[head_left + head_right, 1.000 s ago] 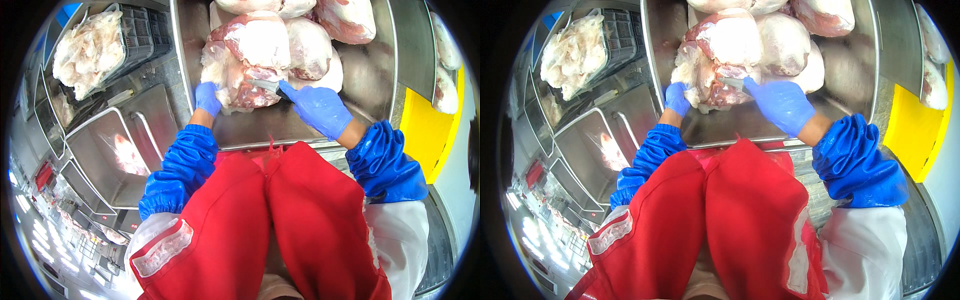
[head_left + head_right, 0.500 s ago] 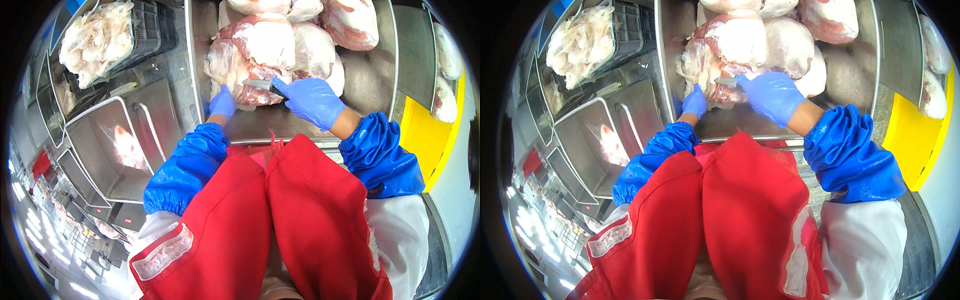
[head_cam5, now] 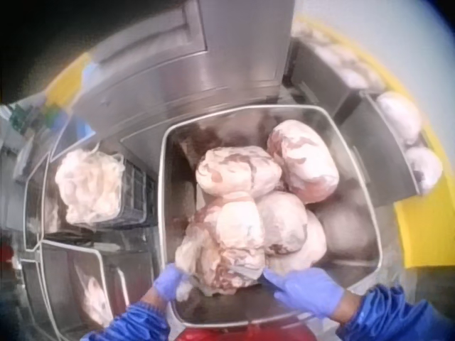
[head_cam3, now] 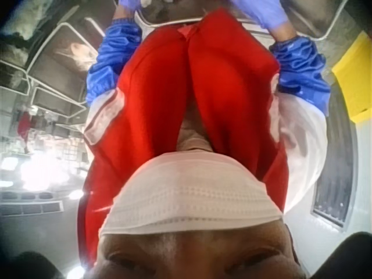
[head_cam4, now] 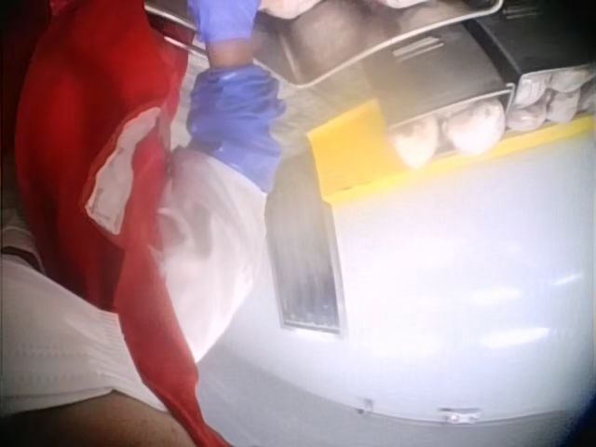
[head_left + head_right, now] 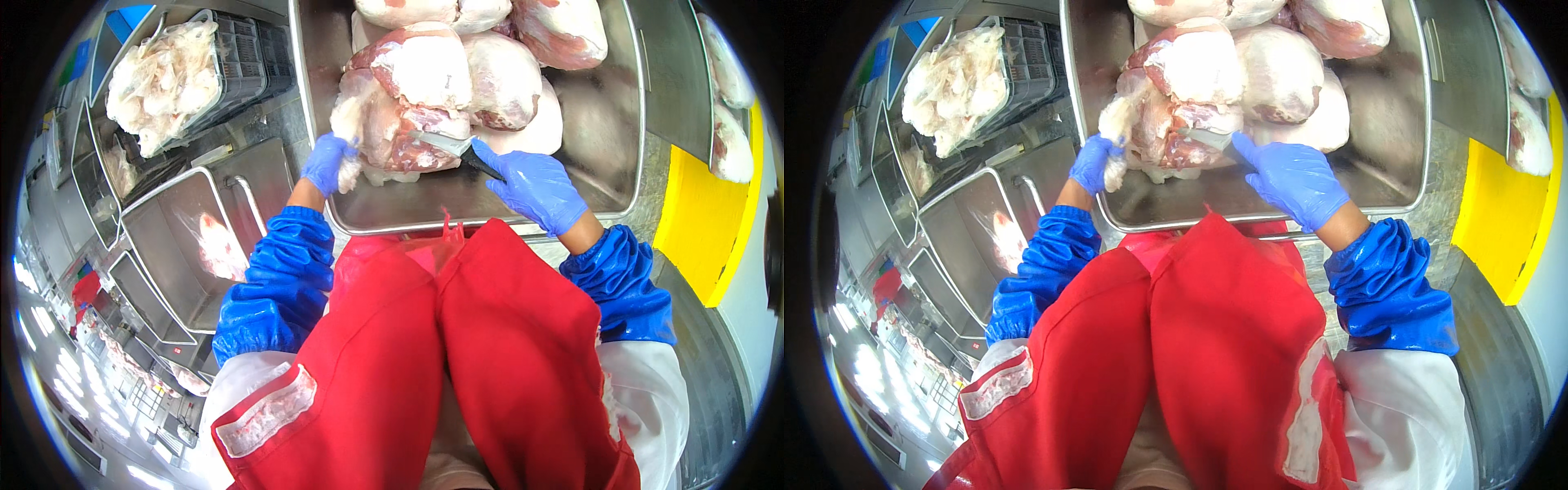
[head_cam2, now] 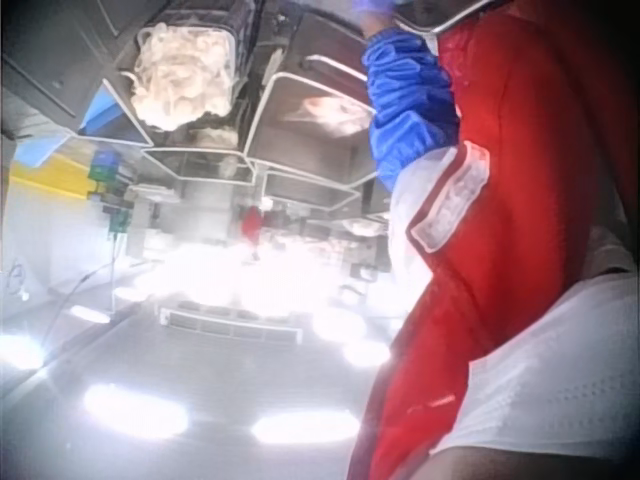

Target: The person washes a large piece of meat in a water-filled tray, then uses a knife to trim fat and connective tissue from the meat. The trimmed pieces are placed into a separate container. The person repeats this process with multiple pieces of meat.

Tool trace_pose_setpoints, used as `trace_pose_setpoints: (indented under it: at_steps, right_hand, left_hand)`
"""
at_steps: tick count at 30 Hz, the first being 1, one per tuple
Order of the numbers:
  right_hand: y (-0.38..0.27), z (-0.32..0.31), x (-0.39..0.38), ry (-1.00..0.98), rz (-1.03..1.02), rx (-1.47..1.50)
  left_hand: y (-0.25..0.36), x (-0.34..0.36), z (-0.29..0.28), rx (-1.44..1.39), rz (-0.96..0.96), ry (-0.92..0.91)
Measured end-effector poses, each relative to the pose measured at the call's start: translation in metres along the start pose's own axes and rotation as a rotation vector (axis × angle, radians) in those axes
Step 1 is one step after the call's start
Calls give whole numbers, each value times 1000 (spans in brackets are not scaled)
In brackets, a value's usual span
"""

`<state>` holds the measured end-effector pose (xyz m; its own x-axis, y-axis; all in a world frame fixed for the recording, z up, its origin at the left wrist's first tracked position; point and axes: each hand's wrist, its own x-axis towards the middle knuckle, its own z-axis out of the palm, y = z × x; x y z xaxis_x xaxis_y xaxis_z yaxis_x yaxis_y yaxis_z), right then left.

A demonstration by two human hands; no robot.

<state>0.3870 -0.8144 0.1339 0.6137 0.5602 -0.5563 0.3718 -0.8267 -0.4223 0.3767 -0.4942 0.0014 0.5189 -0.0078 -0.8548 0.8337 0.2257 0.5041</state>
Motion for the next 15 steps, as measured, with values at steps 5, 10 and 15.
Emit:
trace_pose_setpoints:
  at_steps: [5, 10, 15]
  right_hand:
    - [3, -1, -7, 30, 24, 31]
    - [-13, -7, 2, 183, -104, 53]
    - [22, 39, 4, -33, -11, 212]
  left_hand:
    - [17, -16, -3, 151, 118, 110]
    - [25, -53, -1, 285, 220, 113]
    - [23, -70, 46, 1070, 495, 151]
